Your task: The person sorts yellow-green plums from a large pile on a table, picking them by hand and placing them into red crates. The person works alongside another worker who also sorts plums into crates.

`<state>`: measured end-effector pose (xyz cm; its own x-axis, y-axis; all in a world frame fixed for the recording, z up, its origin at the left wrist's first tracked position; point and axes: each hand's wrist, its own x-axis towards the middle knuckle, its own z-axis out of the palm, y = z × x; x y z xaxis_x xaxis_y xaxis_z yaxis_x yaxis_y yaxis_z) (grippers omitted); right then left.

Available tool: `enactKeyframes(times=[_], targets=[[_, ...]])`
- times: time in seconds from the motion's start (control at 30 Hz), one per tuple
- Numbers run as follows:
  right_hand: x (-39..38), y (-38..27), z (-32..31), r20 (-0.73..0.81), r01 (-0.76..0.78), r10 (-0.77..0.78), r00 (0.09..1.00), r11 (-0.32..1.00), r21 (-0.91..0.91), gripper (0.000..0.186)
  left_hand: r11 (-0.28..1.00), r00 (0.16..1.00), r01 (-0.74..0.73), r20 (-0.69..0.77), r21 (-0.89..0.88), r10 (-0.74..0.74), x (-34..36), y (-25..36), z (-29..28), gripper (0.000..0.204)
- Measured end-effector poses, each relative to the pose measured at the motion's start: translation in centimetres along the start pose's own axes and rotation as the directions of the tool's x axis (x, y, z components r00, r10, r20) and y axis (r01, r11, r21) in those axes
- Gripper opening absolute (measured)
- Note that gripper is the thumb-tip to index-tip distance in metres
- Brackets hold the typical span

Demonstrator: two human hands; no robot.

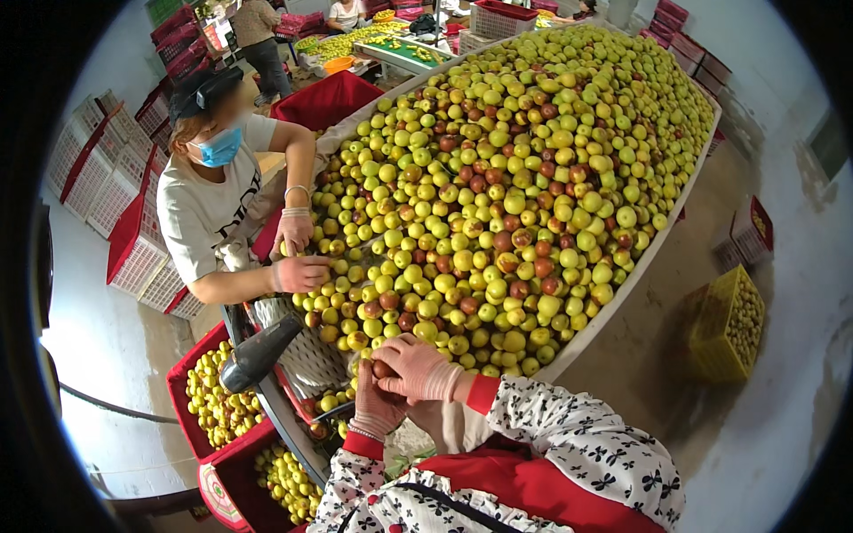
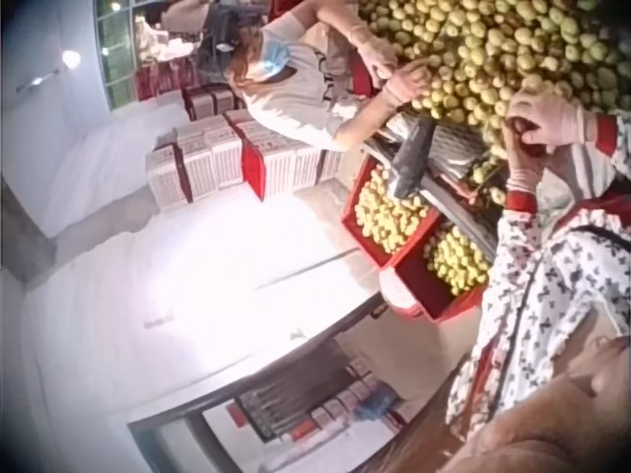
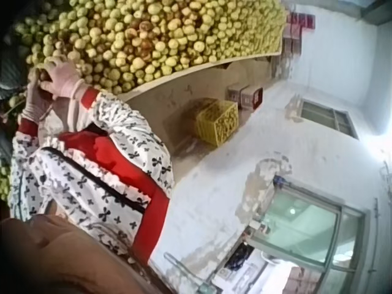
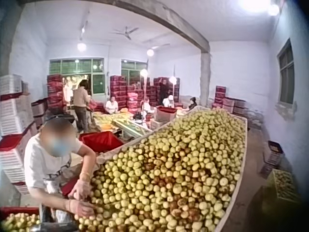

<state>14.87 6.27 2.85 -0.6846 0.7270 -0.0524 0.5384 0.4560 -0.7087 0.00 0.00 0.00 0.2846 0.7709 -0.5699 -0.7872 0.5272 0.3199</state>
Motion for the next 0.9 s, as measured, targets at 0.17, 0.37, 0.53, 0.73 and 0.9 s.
enactKeyframes(times=[0.17,0.37,0.53,0.73,0.9], targets=[[-0.4,1.2,-1.8,0.012,0.105,-0.105,0.994,0.993,-0.046,0.059,0.989,0.987,-0.07,0.136,-0.134,0.088,2.0,-1.3,-2.1,0.062],[1.8,6.1,-10.8,-0.235,-0.387,0.311,0.921,0.652,-0.652,0.049,0.916,0.905,-0.394,-0.141,0.079,0.401,1.1,1.6,-4.8,0.05],[3.5,12.6,-11.8,-0.276,-0.462,0.391,0.878,0.544,-0.701,0.037,0.463,0.723,-0.542,0.109,0.701,0.682,3.0,1.8,-5.3,0.027],[5.3,11.5,-11.0,-0.118,-0.368,0.35,0.929,0.842,-0.395,0.042,-0.149,0.571,-0.335,0.327,0.93,0.753,3.0,2.3,-2.9,0.032],[9.8,8.3,-13.3,-0.144,-0.447,0.423,0.895,0.833,-0.327,0.03,-0.257,0.524,-0.341,0.41,0.904,0.747,2.8,1.5,-3.4,0.036]])
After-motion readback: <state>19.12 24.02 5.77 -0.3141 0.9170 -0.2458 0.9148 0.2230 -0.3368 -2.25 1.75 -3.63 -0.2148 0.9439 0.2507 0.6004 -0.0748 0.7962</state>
